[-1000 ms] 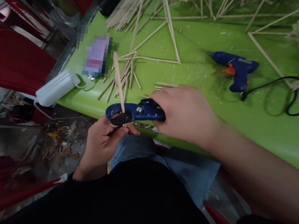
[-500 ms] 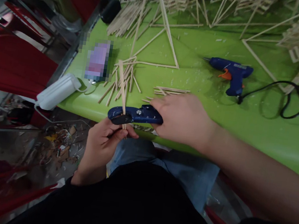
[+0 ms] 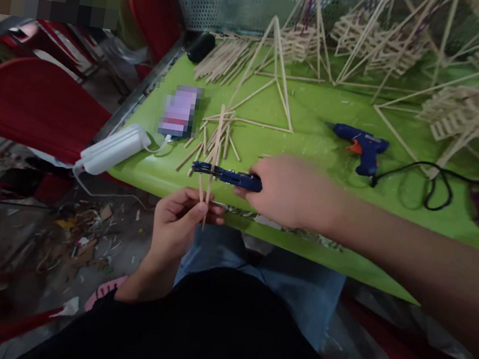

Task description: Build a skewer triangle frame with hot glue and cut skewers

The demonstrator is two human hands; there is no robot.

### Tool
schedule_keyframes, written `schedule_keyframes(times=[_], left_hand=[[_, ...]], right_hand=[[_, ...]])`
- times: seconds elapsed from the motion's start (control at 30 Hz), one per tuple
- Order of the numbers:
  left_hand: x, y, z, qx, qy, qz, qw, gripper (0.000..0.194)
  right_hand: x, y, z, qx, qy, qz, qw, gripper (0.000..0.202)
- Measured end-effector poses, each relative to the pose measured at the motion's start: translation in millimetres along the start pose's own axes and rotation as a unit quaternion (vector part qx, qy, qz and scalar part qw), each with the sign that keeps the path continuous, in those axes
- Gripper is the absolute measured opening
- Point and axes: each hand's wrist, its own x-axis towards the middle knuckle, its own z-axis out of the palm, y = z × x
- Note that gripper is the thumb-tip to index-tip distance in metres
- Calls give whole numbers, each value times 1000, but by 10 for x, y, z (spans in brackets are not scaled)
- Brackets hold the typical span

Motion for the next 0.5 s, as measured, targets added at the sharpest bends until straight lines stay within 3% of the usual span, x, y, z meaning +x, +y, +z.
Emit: schedule_keyframes(times=[0.17, 0.3, 0.5], left_hand=[[73, -129, -89, -27, 74, -10, 997, 34], [166, -76, -92, -60, 89, -48, 993, 42], [221, -90, -107, -100, 112, -83, 985, 45]], right_hand=[[206, -193, -135, -27, -68, 35, 997, 46], [371, -309, -207, -50, -117, 54, 990, 46], [536, -317, -184, -72, -140, 65, 985, 49]])
